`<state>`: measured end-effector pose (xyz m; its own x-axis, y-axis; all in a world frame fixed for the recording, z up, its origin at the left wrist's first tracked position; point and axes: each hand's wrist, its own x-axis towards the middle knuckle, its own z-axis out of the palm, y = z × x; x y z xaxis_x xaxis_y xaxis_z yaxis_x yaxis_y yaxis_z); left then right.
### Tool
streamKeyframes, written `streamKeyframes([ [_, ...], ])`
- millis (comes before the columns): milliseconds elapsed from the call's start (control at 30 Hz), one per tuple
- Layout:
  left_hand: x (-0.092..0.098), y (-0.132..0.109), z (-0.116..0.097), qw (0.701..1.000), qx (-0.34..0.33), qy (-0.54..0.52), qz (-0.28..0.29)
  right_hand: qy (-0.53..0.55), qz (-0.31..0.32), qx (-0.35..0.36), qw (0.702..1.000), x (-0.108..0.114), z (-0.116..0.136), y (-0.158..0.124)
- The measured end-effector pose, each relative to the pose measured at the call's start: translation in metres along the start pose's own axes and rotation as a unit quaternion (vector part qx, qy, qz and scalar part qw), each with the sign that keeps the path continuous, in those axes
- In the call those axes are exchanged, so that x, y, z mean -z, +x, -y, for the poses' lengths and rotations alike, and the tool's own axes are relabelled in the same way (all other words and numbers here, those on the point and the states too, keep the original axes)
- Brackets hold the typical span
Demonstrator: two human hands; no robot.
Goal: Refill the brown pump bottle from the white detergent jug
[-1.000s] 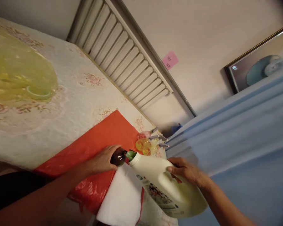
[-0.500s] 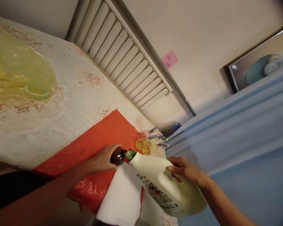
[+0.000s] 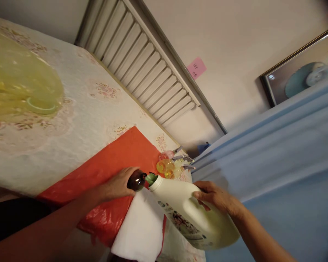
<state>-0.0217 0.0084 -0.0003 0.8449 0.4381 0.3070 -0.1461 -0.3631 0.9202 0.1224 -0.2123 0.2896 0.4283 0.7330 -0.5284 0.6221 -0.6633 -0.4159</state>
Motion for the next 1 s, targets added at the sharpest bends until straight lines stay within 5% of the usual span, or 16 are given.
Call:
streamKeyframes([
  [1000, 0.0040, -0.0004, -0.0095, 1.000, -0.003, 0.005, -0.005, -0.010, -0.002, -0.010, 1.000, 0.0003, 0.0040, -0.0021],
])
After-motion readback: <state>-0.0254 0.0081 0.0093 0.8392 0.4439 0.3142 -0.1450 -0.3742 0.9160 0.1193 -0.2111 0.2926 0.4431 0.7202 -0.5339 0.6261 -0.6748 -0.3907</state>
